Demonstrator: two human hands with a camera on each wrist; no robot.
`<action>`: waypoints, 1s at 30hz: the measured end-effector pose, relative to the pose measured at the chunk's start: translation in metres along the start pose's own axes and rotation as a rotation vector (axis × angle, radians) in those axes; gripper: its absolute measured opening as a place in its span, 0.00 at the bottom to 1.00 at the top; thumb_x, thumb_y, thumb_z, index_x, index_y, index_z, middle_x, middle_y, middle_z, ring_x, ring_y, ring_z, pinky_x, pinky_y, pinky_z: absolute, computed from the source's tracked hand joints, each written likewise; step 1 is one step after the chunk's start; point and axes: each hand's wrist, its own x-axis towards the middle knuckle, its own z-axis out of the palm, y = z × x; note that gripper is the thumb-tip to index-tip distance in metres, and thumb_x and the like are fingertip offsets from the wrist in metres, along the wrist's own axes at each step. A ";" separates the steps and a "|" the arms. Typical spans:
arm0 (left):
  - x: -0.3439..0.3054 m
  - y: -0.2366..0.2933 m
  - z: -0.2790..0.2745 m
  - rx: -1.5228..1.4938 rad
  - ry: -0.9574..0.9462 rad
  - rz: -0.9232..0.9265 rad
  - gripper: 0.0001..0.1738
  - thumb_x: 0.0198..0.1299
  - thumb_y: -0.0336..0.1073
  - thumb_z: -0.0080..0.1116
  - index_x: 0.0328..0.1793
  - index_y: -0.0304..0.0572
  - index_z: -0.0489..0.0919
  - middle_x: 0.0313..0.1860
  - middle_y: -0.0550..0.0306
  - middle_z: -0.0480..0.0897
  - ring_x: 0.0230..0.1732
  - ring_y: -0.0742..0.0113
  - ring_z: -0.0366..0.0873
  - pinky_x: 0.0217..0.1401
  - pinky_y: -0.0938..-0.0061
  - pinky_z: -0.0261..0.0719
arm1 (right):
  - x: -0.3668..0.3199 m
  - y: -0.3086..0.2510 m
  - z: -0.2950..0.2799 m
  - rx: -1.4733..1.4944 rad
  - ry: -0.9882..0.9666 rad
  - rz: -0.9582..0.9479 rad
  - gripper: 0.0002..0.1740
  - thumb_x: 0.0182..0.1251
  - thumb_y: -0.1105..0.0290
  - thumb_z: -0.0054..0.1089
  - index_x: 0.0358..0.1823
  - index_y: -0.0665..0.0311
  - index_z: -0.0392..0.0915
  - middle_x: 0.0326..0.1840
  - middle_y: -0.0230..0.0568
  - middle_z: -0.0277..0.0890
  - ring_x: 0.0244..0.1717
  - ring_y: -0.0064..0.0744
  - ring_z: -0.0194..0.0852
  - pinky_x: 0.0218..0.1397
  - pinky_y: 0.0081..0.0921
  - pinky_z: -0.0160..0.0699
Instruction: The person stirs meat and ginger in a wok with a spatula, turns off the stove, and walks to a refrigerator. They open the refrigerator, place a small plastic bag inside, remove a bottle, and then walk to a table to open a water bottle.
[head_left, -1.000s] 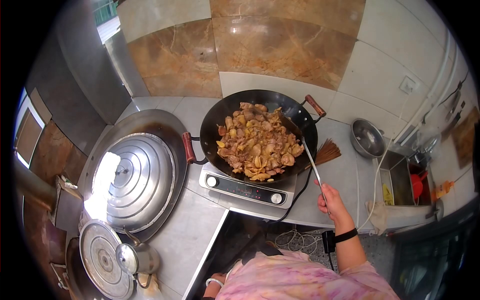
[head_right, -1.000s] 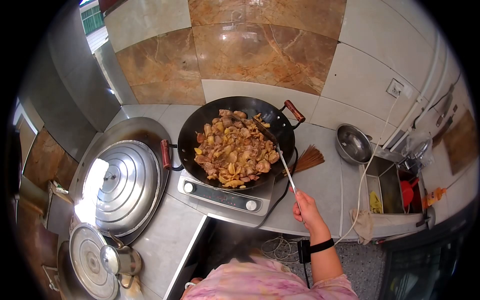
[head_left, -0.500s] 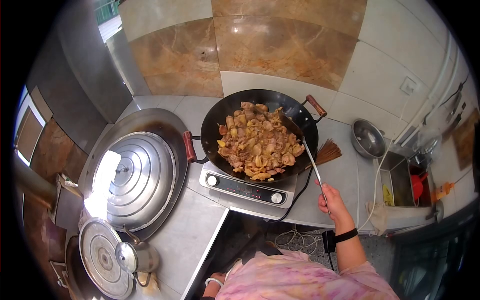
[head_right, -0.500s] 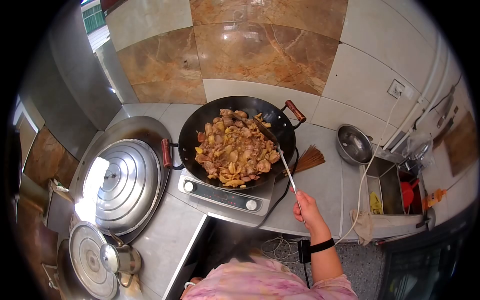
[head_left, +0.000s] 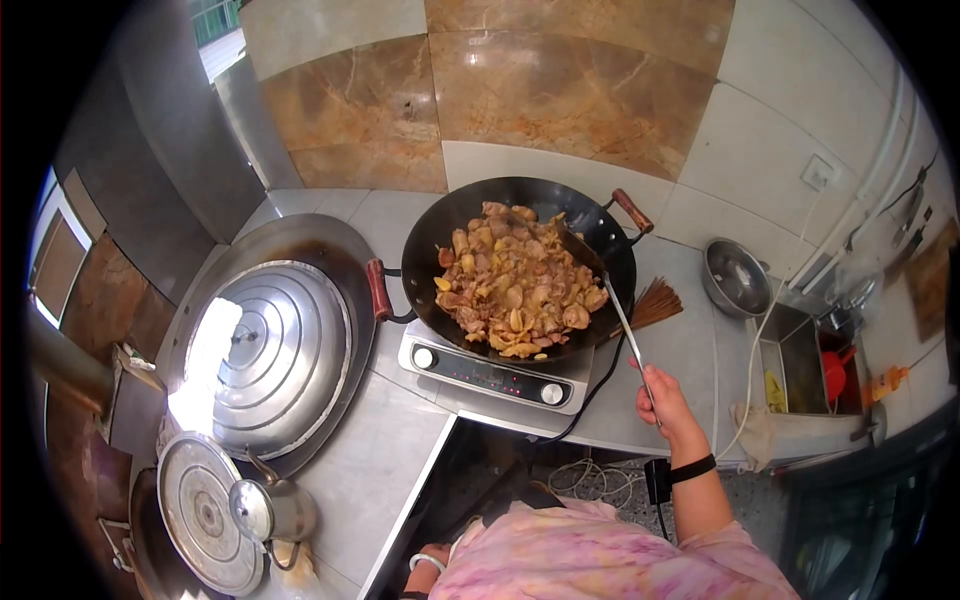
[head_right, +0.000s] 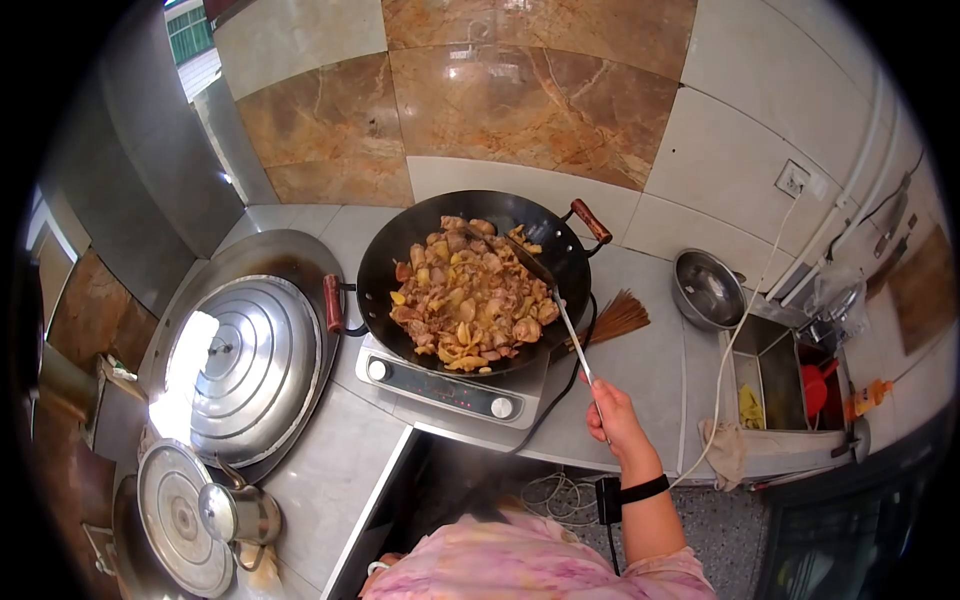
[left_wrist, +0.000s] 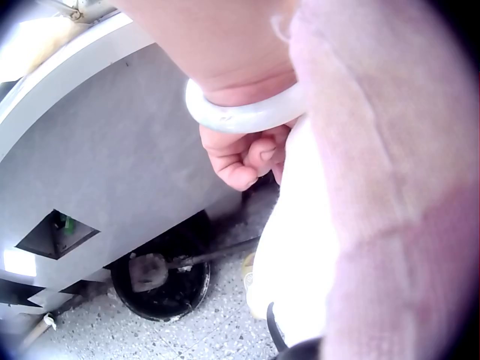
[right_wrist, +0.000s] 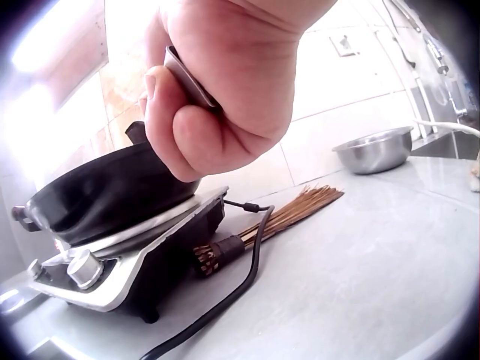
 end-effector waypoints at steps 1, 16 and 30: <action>-0.001 -0.001 0.000 0.009 0.000 0.007 0.28 0.62 0.52 0.38 0.49 0.35 0.79 0.53 0.38 0.76 0.59 0.46 0.71 0.64 0.62 0.66 | 0.000 0.000 0.000 0.001 0.001 0.002 0.28 0.71 0.50 0.43 0.63 0.64 0.64 0.13 0.27 0.55 0.09 0.17 0.46 0.11 0.16 0.45; -0.037 0.096 -0.052 -0.041 0.328 0.412 0.18 0.61 0.43 0.49 0.42 0.34 0.79 0.38 0.40 0.81 0.43 0.46 0.79 0.47 0.62 0.75 | -0.043 -0.104 0.050 -0.607 0.288 -0.885 0.31 0.64 0.50 0.54 0.61 0.63 0.68 0.36 0.43 0.72 0.30 0.27 0.72 0.35 0.21 0.73; -0.254 0.337 -0.131 -0.444 -0.379 1.366 0.25 0.68 0.53 0.42 0.42 0.34 0.74 0.21 0.64 0.69 0.24 0.77 0.65 0.29 0.82 0.66 | -0.157 -0.170 0.079 0.034 -0.750 -1.470 0.37 0.63 0.42 0.50 0.65 0.58 0.57 0.45 0.42 0.65 0.31 0.41 0.70 0.30 0.35 0.74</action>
